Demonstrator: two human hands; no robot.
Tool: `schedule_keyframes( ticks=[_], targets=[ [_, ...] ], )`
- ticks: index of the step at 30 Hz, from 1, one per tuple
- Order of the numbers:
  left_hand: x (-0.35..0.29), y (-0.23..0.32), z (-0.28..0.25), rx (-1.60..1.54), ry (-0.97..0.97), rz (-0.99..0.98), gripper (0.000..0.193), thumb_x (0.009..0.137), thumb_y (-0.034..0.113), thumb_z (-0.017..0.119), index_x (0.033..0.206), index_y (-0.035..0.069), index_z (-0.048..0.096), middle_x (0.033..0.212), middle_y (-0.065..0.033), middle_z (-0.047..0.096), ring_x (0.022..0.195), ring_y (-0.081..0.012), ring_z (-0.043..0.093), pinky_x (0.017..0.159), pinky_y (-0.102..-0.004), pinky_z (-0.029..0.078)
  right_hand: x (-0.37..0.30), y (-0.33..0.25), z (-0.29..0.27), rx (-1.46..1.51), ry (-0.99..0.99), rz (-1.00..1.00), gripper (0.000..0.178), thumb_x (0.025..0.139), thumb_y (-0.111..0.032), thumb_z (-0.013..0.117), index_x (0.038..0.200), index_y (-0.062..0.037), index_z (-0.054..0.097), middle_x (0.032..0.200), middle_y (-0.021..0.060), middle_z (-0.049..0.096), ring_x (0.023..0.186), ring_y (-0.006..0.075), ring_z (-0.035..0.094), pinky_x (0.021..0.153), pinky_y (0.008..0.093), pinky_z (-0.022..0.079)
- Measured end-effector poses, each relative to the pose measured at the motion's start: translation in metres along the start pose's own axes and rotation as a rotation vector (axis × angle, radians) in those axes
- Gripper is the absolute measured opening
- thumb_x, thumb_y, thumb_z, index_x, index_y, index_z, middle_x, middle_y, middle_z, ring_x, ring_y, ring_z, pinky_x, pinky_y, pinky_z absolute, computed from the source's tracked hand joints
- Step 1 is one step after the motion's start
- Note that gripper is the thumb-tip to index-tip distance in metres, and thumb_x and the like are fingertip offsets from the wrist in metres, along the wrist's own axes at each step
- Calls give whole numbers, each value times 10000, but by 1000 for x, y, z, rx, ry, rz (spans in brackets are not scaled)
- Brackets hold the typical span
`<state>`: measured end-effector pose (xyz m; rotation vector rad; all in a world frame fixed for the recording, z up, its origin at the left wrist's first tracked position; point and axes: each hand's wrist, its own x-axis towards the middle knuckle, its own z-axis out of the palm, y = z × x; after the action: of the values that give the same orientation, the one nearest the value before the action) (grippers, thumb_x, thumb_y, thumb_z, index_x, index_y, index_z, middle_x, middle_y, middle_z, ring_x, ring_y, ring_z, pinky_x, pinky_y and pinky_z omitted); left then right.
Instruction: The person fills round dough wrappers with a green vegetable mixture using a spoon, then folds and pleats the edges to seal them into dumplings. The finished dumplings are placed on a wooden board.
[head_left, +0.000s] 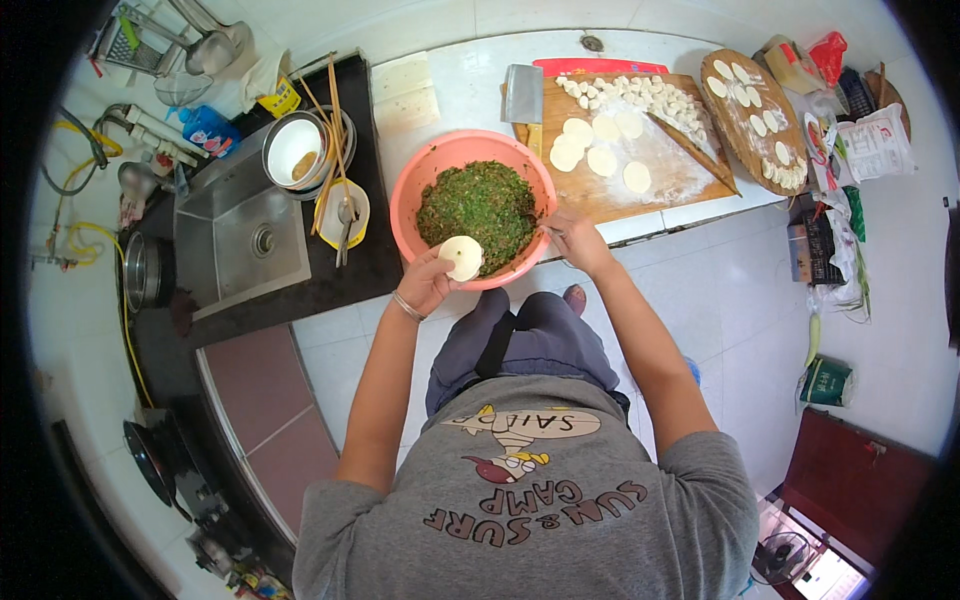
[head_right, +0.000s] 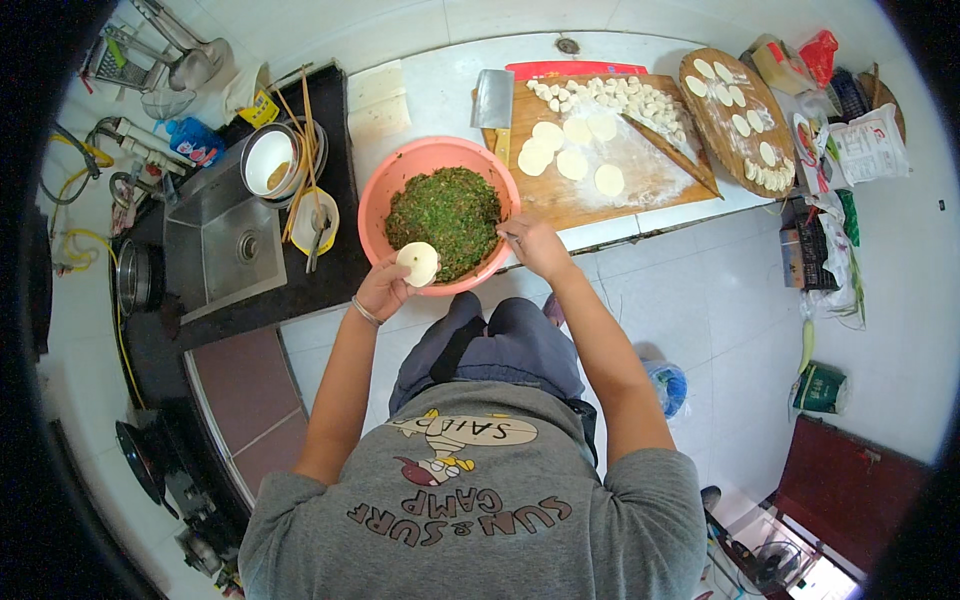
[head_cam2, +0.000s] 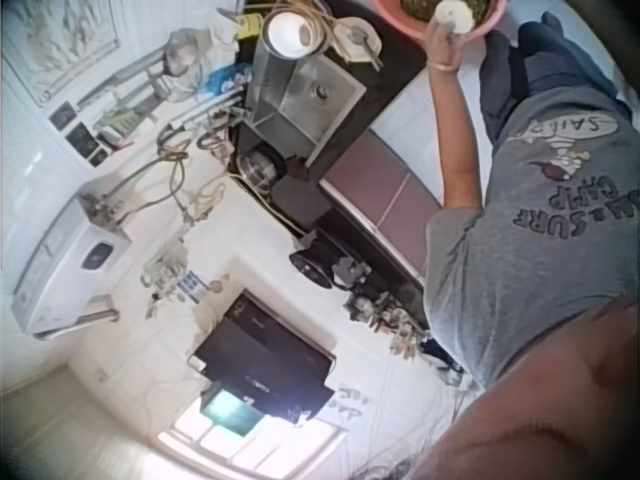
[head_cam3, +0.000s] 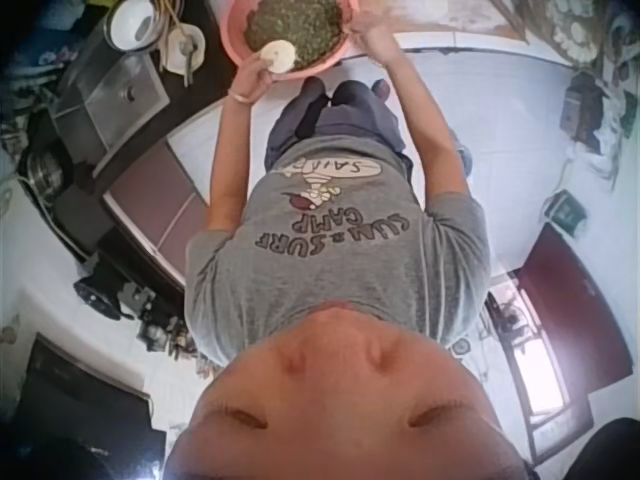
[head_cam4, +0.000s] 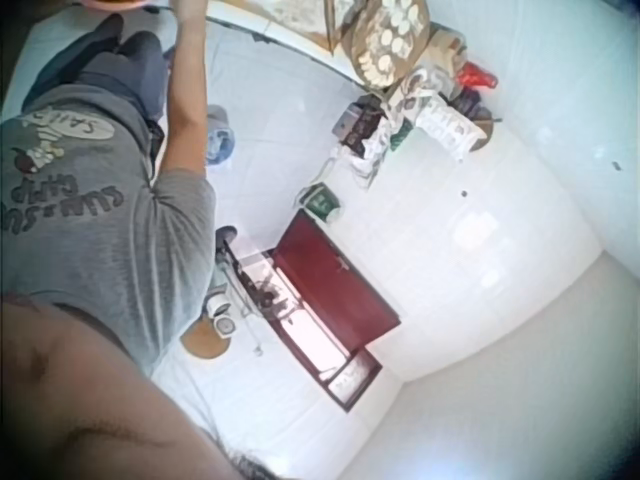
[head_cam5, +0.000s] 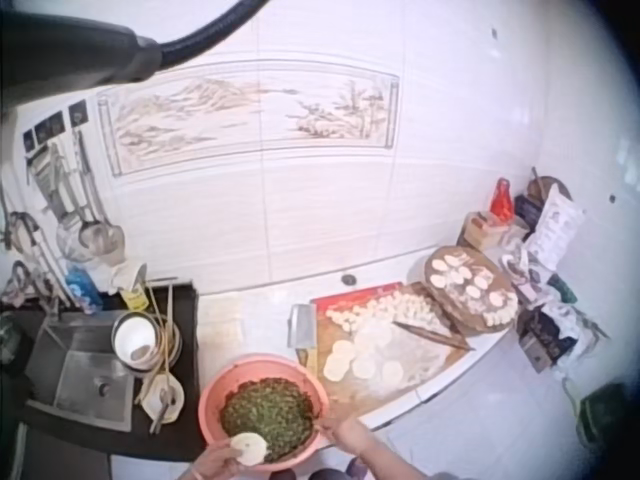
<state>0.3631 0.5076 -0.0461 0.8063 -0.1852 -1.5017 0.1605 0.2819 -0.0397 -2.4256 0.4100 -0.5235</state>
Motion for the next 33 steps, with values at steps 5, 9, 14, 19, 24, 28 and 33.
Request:
schedule_keyframes(
  ticks=[5, 9, 14, 19, 24, 28, 33],
  targets=[
    [2, -5, 0, -42, 25, 16, 446, 835, 15, 488, 1267, -79, 427, 1211, -201, 557, 1113, -294, 573, 962, -413, 481, -8, -7, 1, 52, -31, 96, 115, 838, -90, 608, 875, 3, 663, 823, 149, 651, 769, 320, 626, 708, 380, 509],
    [6, -7, 1, -53, 27, 39, 445, 831, 8, 479, 1264, -80, 428, 1216, -204, 552, 1122, -305, 566, 971, -418, 474, -10, -8, 3, 75, -18, 78, 122, 847, -99, 602, 858, 6, 664, 818, 149, 654, 756, 317, 628, 702, 383, 511],
    [9, -10, -2, -57, 37, 74, 480, 837, 54, 507, 1284, -78, 392, 1259, -223, 513, 1152, -330, 543, 961, -396, 486, -9, -15, 2, 132, -55, 107, 152, 860, -120, 595, 855, 16, 664, 804, 161, 654, 730, 306, 629, 673, 371, 506],
    [10, -9, 1, -90, 94, 109, 412, 856, 35, 444, 1257, -58, 427, 1230, -190, 536, 1143, -322, 546, 978, -433, 465, -7, -7, 17, 267, -24, 407, 205, 871, -154, 592, 818, 30, 669, 651, 152, 638, 562, 258, 610, 564, 342, 483],
    [12, -7, 7, -137, 163, 138, 399, 873, 54, 438, 1258, -52, 422, 1245, -193, 520, 1146, -333, 540, 983, -436, 461, 3, 11, 28, 496, 56, 703, 220, 864, -127, 576, 770, 51, 665, 583, 115, 628, 498, 163, 588, 506, 301, 471],
    [17, -6, 4, -190, 169, 120, 391, 897, 98, 441, 1261, -43, 424, 1248, -192, 519, 1145, -342, 538, 988, -446, 454, 8, 18, 30, 764, 152, 894, 218, 865, -109, 556, 761, 57, 651, 597, 97, 626, 502, 127, 573, 482, 254, 456],
    [34, -11, -2, -205, 141, 137, 426, 957, 238, 355, 1280, -33, 413, 1278, -174, 508, 1194, -321, 500, 997, -465, 435, 10, 23, 6, 1033, 285, 890, 213, 910, -145, 550, 838, 31, 646, 667, 78, 639, 544, 124, 576, 504, 237, 445]
  ],
)
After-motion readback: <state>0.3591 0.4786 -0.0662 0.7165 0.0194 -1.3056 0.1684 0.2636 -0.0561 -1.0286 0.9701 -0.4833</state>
